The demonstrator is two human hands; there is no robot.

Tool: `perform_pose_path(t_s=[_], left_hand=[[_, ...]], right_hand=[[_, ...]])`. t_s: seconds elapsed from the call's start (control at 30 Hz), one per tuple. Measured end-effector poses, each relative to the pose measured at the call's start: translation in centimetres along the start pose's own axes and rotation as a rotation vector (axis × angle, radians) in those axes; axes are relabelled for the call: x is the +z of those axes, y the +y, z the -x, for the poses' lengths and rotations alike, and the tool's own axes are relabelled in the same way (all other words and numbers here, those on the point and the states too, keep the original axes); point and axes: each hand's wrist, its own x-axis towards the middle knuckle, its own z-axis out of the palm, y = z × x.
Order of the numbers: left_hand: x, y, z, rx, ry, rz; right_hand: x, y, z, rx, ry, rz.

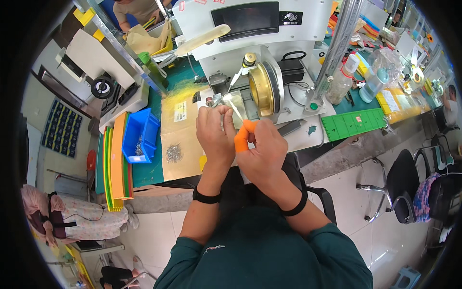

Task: Assembling small metal components using pliers and a specialized machine.

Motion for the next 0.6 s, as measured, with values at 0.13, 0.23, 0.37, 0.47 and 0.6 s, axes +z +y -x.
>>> perform_pose_path(t_s=[0.13,0.23,0.37,0.47,0.6], left_hand=[[-0.7,0.3,-0.3,0.004,-0.014,-0.048],[-1.2,0.5,-0.6,-0.001,-0.022,-0.072],[-1.6,1.4,-0.9,-0.063,0.001,-0.013],[-1.2,1.6,-1.3,-0.008,0.064,0.072],[-1.3,1.2,-1.1,0.032,0.036,0.012]], right_hand=[[0.1,-0.1,-0.2,-0.029,-0.022,0.037],[-0.4,-0.9,-0.1,0.011,-0.022,0.051],[-0.9,-0.3,1.2,0.085,-0.013,0.076],[0.4,2.6,2.2,-0.001,-0.082,0.184],[2.5,4.9,2.9,0.008,-0.131,0.256]])
